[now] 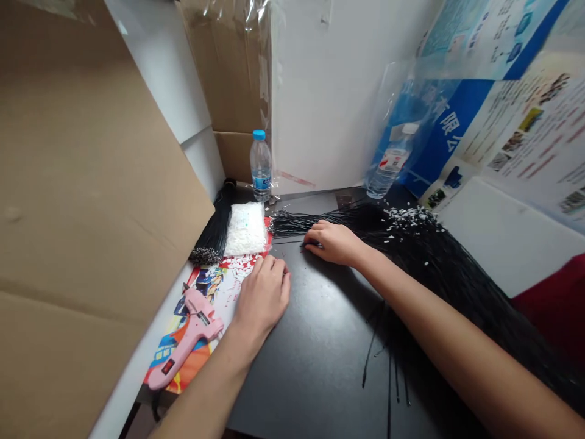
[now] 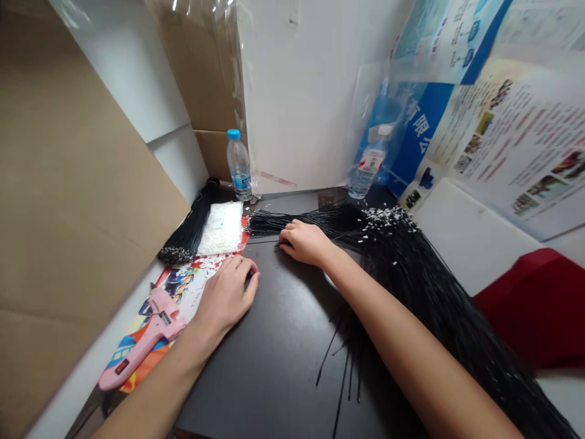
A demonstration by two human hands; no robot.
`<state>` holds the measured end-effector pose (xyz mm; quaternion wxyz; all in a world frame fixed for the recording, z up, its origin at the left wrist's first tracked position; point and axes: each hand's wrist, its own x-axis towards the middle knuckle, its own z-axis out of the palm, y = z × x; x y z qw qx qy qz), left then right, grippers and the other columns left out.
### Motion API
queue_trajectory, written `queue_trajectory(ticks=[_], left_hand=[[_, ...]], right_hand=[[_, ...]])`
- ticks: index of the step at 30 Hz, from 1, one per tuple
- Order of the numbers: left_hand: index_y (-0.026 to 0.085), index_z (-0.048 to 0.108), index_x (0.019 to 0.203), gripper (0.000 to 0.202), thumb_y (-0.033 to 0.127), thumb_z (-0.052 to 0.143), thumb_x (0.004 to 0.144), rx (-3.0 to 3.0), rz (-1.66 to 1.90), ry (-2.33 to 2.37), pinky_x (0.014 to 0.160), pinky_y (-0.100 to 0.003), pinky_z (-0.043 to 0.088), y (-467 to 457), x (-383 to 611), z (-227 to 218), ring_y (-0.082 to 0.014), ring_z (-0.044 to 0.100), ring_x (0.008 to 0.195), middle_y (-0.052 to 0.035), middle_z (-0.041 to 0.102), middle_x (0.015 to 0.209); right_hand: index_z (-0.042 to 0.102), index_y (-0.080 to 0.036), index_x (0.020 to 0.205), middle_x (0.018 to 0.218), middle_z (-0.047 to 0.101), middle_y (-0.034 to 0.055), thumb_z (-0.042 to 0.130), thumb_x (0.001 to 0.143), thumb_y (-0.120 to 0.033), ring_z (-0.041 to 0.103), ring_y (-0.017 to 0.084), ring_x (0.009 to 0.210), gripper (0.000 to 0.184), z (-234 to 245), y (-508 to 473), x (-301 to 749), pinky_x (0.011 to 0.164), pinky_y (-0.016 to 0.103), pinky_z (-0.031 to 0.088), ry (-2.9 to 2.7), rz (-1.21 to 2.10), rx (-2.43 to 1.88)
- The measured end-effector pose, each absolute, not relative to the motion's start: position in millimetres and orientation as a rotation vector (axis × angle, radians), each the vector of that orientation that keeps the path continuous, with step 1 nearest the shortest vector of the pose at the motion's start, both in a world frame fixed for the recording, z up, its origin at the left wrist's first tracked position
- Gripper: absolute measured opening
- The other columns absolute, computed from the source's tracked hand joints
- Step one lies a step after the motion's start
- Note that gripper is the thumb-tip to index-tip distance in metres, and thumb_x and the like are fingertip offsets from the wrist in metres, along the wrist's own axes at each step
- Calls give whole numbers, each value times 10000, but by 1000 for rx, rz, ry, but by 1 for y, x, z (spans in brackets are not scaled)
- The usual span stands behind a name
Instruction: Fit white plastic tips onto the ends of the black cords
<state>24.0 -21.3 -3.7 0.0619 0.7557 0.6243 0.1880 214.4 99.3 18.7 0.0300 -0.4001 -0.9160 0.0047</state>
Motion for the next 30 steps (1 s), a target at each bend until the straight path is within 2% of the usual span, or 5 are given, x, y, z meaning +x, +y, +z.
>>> queue_trajectory(ticks=[6,10,14,20,30], left_hand=[[200,588,945,148,209,444,977,2275,604,1920,825,-401,497,-22,25,-3,-277,594,1003,-99,655,1024],[205,586,929,142,207,452,974,2287,581,1929,834,-399,502,-24,27,-3,-273,601,1000,-97,654,1010],[212,584,914,135,201,461,968,2281,609,1918,832,-392,504,-24,29,-4,-260,609,980,-88,659,995],[201,585,887,124,191,483,956,2308,759,1893,846,-396,491,-20,27,-8,-253,603,937,-73,662,948],[189,631,1003,226,134,422,934,2078,736,2223,873,-430,484,-14,-9,-3,-296,626,1007,-116,677,1054]], right_hand=[[726,-215,1020,1060,730,68,528,974,-291,618,214,1018,217,18,104,204,727,284,455,-2668,42,-1250],[736,-224,1059,1119,721,79,579,953,-330,609,241,1076,217,20,104,179,718,289,464,-2727,37,-1238],[731,-187,1014,1096,717,97,537,973,-276,601,250,1066,217,10,102,158,727,305,477,-2715,17,-1217],[682,-121,1049,1117,682,148,452,996,-183,572,264,1099,243,-7,101,156,893,342,476,-2672,29,-1241],[654,-198,1066,1139,680,96,570,979,-337,580,224,1082,184,-3,105,168,788,286,491,-2601,144,-1335]])
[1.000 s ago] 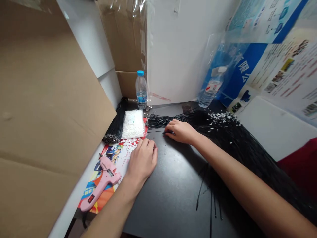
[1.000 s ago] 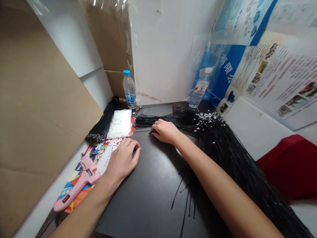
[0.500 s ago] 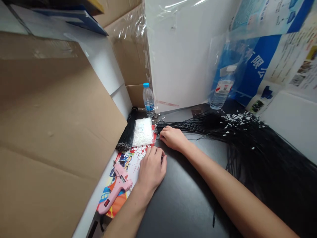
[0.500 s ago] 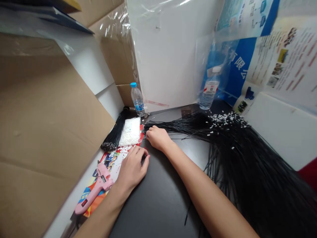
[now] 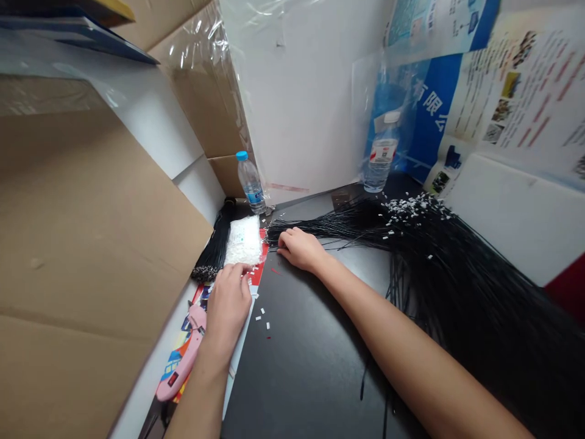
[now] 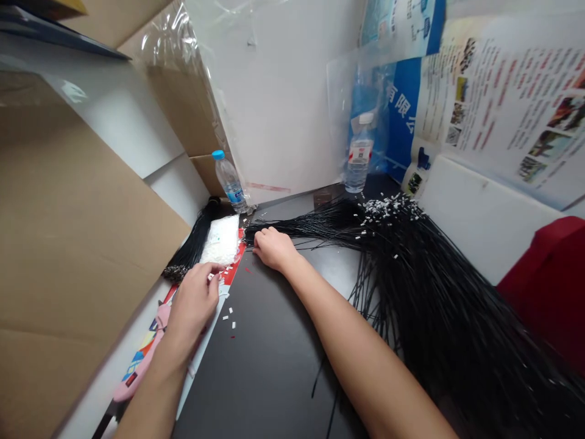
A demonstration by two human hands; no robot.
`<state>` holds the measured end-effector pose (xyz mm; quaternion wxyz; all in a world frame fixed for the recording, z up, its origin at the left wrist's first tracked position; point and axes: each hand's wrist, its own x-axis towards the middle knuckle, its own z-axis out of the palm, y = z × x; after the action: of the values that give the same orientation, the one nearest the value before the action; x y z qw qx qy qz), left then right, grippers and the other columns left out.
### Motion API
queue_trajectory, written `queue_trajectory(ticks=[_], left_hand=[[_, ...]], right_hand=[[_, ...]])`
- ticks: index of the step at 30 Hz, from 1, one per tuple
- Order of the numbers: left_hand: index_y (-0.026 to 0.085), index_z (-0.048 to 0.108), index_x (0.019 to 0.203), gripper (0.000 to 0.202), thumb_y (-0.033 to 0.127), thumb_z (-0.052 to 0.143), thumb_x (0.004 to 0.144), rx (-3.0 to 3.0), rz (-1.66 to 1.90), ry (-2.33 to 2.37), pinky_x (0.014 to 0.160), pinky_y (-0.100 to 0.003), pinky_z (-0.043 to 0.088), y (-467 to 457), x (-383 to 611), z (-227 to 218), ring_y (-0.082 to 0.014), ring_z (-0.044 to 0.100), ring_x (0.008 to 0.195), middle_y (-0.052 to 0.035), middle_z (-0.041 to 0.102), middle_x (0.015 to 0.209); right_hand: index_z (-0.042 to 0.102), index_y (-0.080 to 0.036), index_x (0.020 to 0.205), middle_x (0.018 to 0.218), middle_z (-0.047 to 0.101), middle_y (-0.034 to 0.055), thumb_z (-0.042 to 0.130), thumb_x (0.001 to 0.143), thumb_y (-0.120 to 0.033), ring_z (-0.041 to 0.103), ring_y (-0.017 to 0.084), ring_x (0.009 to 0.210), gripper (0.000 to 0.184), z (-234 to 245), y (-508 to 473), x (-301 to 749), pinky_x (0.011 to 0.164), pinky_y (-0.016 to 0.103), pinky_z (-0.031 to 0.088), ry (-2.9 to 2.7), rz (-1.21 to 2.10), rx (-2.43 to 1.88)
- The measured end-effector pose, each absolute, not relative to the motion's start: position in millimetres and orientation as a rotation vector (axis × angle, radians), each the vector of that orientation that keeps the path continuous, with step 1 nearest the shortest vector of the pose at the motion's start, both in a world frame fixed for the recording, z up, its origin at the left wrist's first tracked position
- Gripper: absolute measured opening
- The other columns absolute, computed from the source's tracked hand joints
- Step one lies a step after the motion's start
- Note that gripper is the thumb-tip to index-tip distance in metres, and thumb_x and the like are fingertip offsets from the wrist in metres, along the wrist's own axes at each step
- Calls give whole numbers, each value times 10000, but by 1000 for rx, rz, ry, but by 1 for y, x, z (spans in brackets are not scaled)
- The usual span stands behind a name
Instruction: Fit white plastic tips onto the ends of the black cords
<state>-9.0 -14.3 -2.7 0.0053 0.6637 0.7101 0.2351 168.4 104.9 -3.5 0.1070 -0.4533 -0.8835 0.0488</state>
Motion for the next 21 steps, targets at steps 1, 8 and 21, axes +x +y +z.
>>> queue_trajectory(ticks=[1,8,21], left_hand=[[191,632,998,227,133,423,933,2075,722,2225,877,-429,484,-14,-10,-3,-295,629,1013,-114,677,1055],[189,633,964,204,124,442,934,2127,639,2142,911,-416,485,-13,-3,-11,-274,629,1014,-103,671,1016],[200,641,953,177,171,466,946,2114,605,2224,848,-403,496,-15,-7,-10,-273,638,968,-94,687,1000]], right_hand=[[654,-200,1070,1133,682,93,569,980,-343,582,222,1076,189,-4,105,169,786,288,490,-2588,157,-1341],[683,-178,973,1102,682,123,512,994,-271,571,268,1105,196,-10,105,165,769,324,485,-2568,178,-1306],[553,-185,1060,1069,680,69,395,1054,-278,595,187,978,184,-25,111,169,778,288,416,-2401,317,-1194]])
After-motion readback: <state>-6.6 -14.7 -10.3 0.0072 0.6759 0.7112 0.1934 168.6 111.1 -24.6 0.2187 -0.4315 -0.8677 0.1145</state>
